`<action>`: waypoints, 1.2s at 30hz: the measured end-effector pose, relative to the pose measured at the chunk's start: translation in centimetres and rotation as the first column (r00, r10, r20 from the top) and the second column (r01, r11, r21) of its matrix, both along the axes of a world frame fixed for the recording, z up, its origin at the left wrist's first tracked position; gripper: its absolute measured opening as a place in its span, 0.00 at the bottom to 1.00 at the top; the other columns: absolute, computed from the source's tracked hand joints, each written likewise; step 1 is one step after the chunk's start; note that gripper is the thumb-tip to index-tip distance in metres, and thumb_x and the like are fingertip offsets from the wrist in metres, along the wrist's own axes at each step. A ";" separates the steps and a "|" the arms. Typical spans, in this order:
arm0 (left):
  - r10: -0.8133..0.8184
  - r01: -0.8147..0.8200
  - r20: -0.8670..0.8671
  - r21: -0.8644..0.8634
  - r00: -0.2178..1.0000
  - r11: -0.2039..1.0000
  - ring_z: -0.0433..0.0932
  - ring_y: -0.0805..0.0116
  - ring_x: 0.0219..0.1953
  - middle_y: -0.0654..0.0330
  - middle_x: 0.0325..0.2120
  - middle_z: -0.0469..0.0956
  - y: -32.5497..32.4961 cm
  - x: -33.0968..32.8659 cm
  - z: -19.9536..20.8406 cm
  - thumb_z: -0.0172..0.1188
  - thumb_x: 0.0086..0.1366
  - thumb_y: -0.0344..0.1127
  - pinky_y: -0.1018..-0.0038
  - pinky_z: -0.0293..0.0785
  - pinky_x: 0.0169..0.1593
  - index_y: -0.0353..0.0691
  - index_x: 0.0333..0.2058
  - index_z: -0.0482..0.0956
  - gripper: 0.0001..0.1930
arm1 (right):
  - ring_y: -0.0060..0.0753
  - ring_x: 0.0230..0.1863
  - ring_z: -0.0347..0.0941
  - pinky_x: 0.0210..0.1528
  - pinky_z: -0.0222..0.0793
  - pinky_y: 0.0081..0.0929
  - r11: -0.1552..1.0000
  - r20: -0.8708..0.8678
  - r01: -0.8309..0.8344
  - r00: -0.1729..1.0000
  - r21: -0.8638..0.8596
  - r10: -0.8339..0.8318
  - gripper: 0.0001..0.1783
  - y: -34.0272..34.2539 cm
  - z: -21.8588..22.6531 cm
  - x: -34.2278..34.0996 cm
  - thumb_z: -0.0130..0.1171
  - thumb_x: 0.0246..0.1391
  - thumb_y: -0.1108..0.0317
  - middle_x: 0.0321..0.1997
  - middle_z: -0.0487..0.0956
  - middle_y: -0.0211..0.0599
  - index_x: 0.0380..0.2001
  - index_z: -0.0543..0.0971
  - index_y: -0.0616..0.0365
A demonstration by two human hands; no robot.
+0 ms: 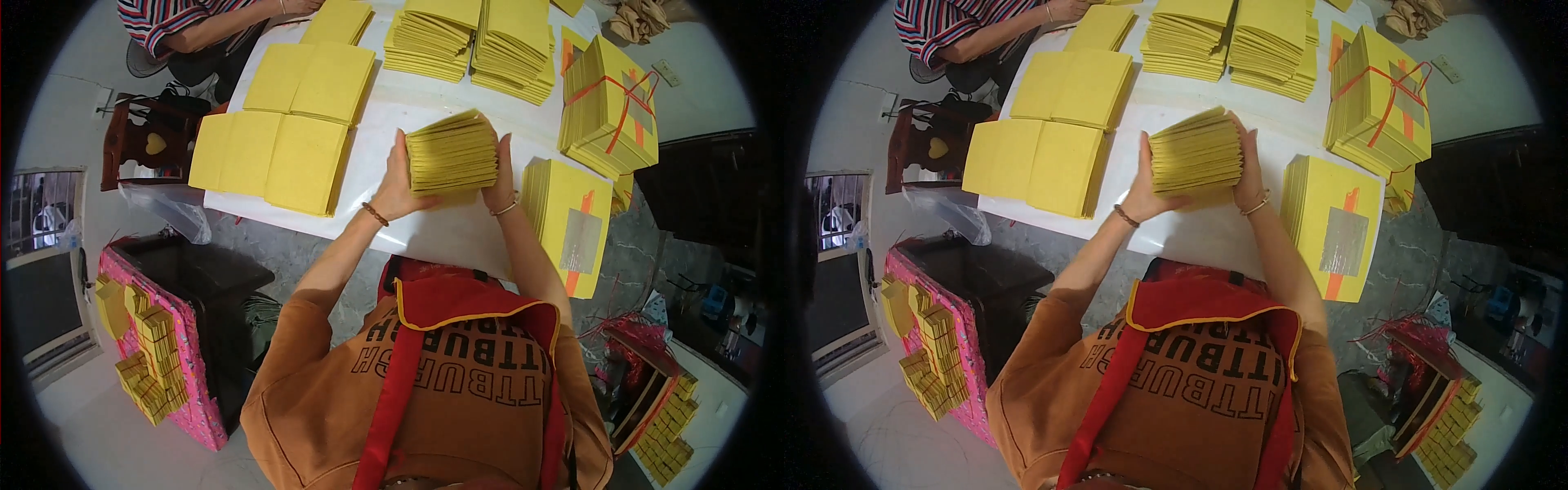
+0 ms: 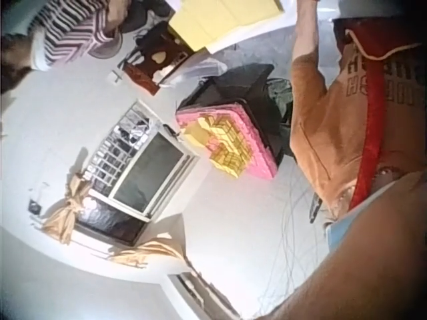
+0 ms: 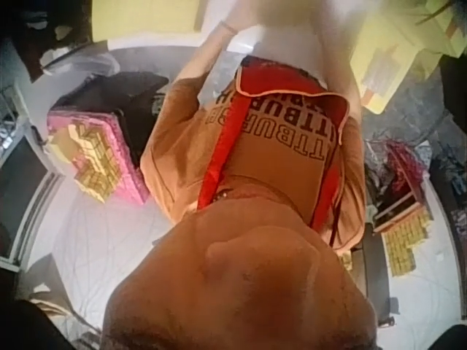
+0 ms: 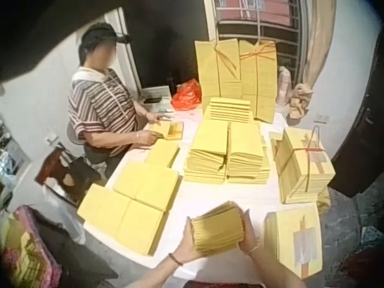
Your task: Folding yellow paper sheets and stacking them into organized bundles.
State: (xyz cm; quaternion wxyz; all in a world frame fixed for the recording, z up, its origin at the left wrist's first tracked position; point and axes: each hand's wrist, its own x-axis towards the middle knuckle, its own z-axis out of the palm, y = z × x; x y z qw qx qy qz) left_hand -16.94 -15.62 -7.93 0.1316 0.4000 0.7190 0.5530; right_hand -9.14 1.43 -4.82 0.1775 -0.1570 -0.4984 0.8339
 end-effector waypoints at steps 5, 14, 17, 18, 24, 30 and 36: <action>-0.035 0.027 -0.182 -0.047 0.983 0.999 0.60 0.44 0.51 0.38 0.52 0.57 0.2 -0.4 -1.7 0.79 0.28 0.43 0.54 0.56 0.56 0.25 0.59 0.28 0.72 | 0.27 0.58 0.60 0.61 0.54 0.26 0.974 0.078 0.022 0.997 -0.225 -0.005 0.38 -0.8 -0.3 1.5 0.28 0.60 0.37 0.59 0.66 0.33 0.59 0.61 0.56; 0.005 -0.017 0.149 0.075 0.989 0.997 0.65 0.58 0.52 0.53 0.49 0.64 2.4 -0.8 2.6 0.75 0.36 0.35 0.66 0.62 0.55 0.32 0.59 0.44 0.56 | 0.28 0.57 0.62 0.59 0.56 0.26 0.983 0.057 -0.017 0.998 -0.185 0.028 0.38 0.8 -1.0 1.2 0.31 0.59 0.37 0.57 0.67 0.33 0.58 0.63 0.57; -0.099 0.016 0.498 0.169 0.861 0.986 0.63 0.64 0.54 0.56 0.51 0.63 2.0 -0.8 2.0 0.72 0.39 0.32 0.68 0.63 0.55 0.35 0.57 0.49 0.49 | 0.32 0.63 0.55 0.63 0.49 0.29 0.998 0.078 -0.056 0.996 0.040 0.053 0.39 0.5 1.6 1.9 0.34 0.58 0.38 0.63 0.59 0.35 0.63 0.53 0.55; -0.108 0.026 0.496 0.170 0.862 0.985 0.63 0.64 0.54 0.56 0.51 0.63 2.0 -0.7 2.7 0.72 0.39 0.32 0.68 0.63 0.55 0.35 0.57 0.49 0.49 | 0.35 0.66 0.49 0.66 0.44 0.31 0.966 0.124 -0.101 0.990 0.240 0.073 0.42 0.6 2.2 2.3 0.37 0.57 0.37 0.66 0.53 0.37 0.65 0.47 0.53; -0.282 0.134 0.685 0.263 0.672 0.956 0.67 0.64 0.51 0.55 0.48 0.66 2.0 -0.3 6.6 0.70 0.41 0.32 0.68 0.63 0.56 0.35 0.57 0.50 0.47 | 0.38 0.66 0.49 0.65 0.46 0.32 0.947 0.171 -0.205 0.971 0.246 0.166 0.46 1.1 4.9 5.4 0.59 0.47 0.60 0.66 0.52 0.44 0.65 0.46 0.54; -0.041 0.040 0.447 0.012 0.893 0.999 0.68 0.63 0.51 0.53 0.48 0.67 3.3 3.0 10.5 0.68 0.47 0.37 0.70 0.62 0.56 0.33 0.61 0.41 0.51 | 0.36 0.55 0.65 0.56 0.63 0.32 0.982 0.150 -0.069 0.984 -0.176 0.096 0.32 1.0 2.6 7.6 0.56 0.52 0.63 0.55 0.68 0.40 0.59 0.60 0.57; -0.313 0.141 0.658 0.302 0.685 0.943 0.70 0.74 0.46 0.55 0.45 0.72 3.0 5.3 15.2 0.54 0.62 0.31 0.76 0.67 0.49 0.31 0.63 0.43 0.36 | 0.39 0.54 0.68 0.54 0.68 0.39 0.604 -0.562 -0.446 0.827 -0.660 -0.003 0.32 2.5 -1.6 9.8 0.43 0.58 0.46 0.55 0.69 0.44 0.57 0.63 0.59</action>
